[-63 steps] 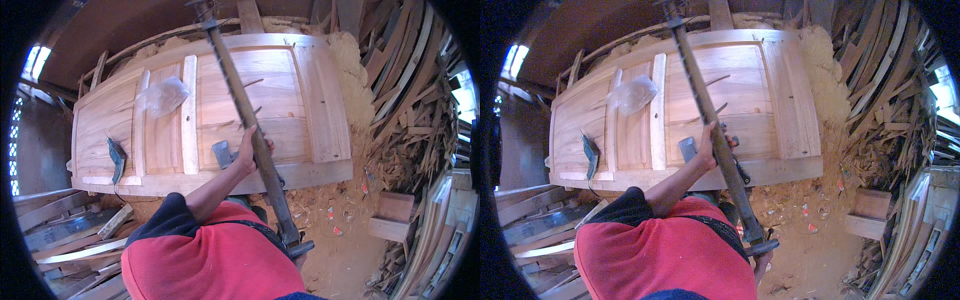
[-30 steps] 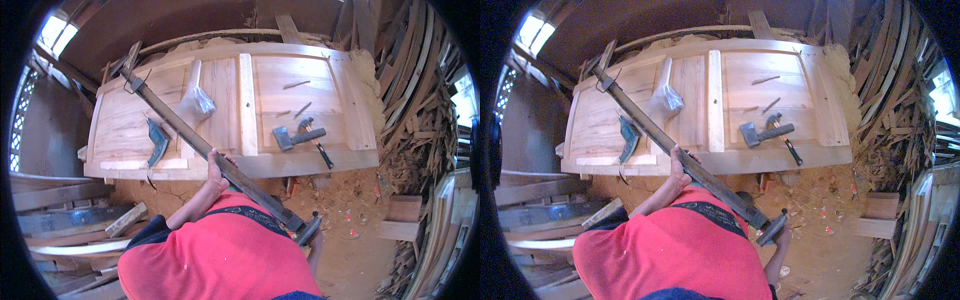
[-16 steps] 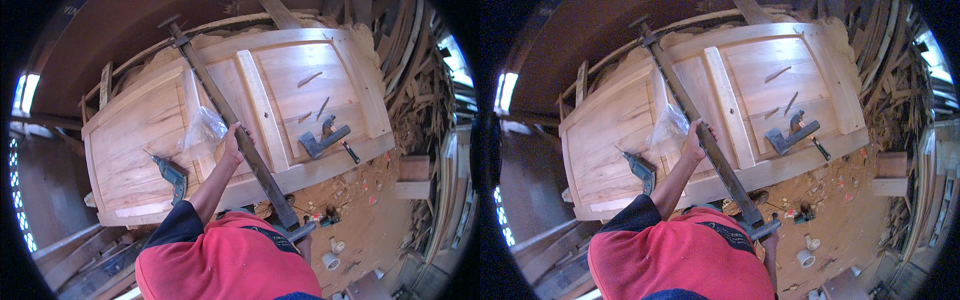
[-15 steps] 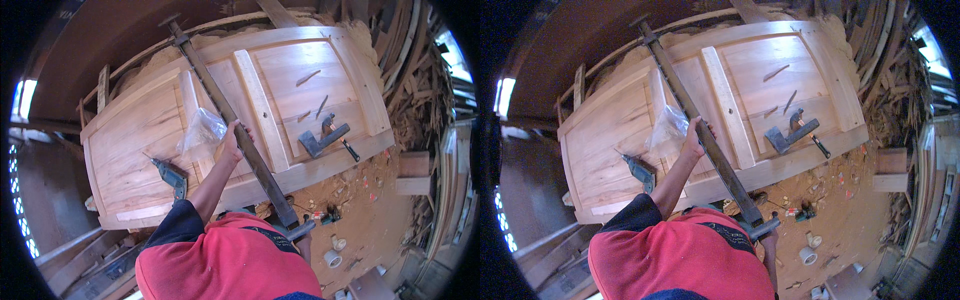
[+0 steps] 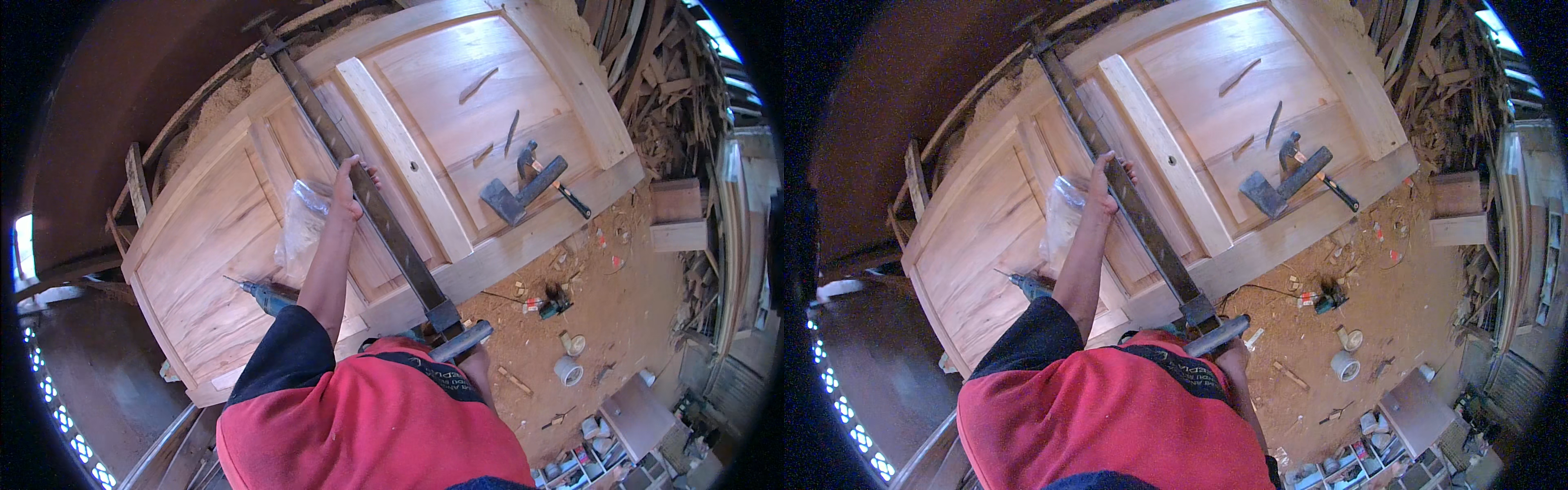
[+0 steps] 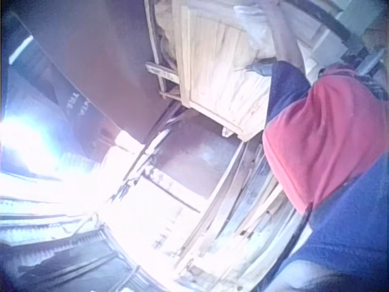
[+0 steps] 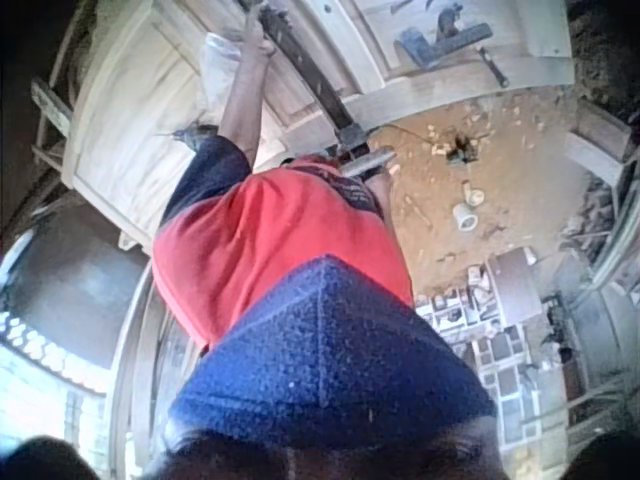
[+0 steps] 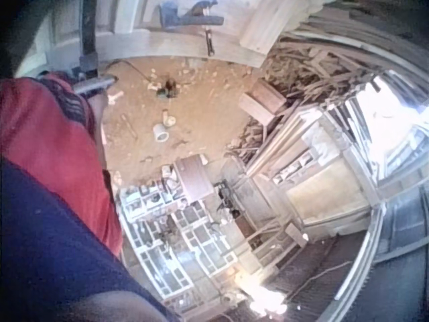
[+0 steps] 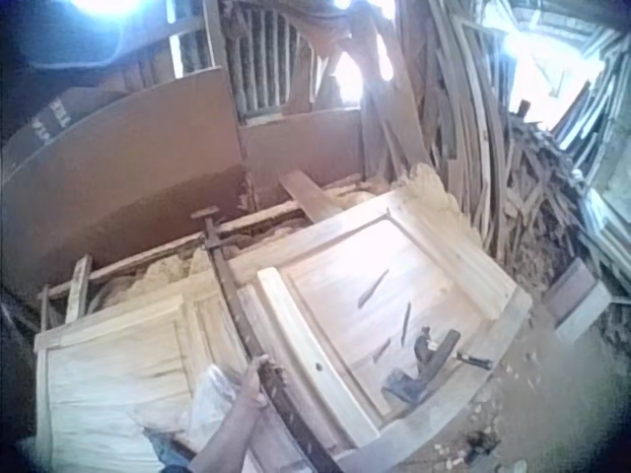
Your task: The person assembles a wooden door panel by hammering wooden pegs into the frame and tightening a large metal clamp to secure the joints.
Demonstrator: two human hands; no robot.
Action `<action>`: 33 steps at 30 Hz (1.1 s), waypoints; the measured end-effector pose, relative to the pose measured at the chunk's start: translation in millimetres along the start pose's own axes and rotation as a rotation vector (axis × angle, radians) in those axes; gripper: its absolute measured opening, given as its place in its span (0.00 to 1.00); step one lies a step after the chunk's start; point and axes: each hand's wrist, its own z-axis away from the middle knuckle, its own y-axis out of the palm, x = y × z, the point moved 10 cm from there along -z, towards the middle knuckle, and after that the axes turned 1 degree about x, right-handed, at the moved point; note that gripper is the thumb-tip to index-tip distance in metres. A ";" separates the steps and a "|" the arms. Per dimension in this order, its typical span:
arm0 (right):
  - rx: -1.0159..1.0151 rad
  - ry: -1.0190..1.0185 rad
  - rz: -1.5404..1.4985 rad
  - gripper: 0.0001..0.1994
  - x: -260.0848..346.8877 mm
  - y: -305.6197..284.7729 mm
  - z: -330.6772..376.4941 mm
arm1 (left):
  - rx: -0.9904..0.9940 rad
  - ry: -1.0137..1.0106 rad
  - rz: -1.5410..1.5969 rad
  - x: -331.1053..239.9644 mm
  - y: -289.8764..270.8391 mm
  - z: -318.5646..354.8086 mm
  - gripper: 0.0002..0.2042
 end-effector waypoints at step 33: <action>0.599 -0.304 0.710 0.13 -77.8 10.8 -28.2 | -0.504 0.592 -0.627 105.1 -92.6 301.6 0.22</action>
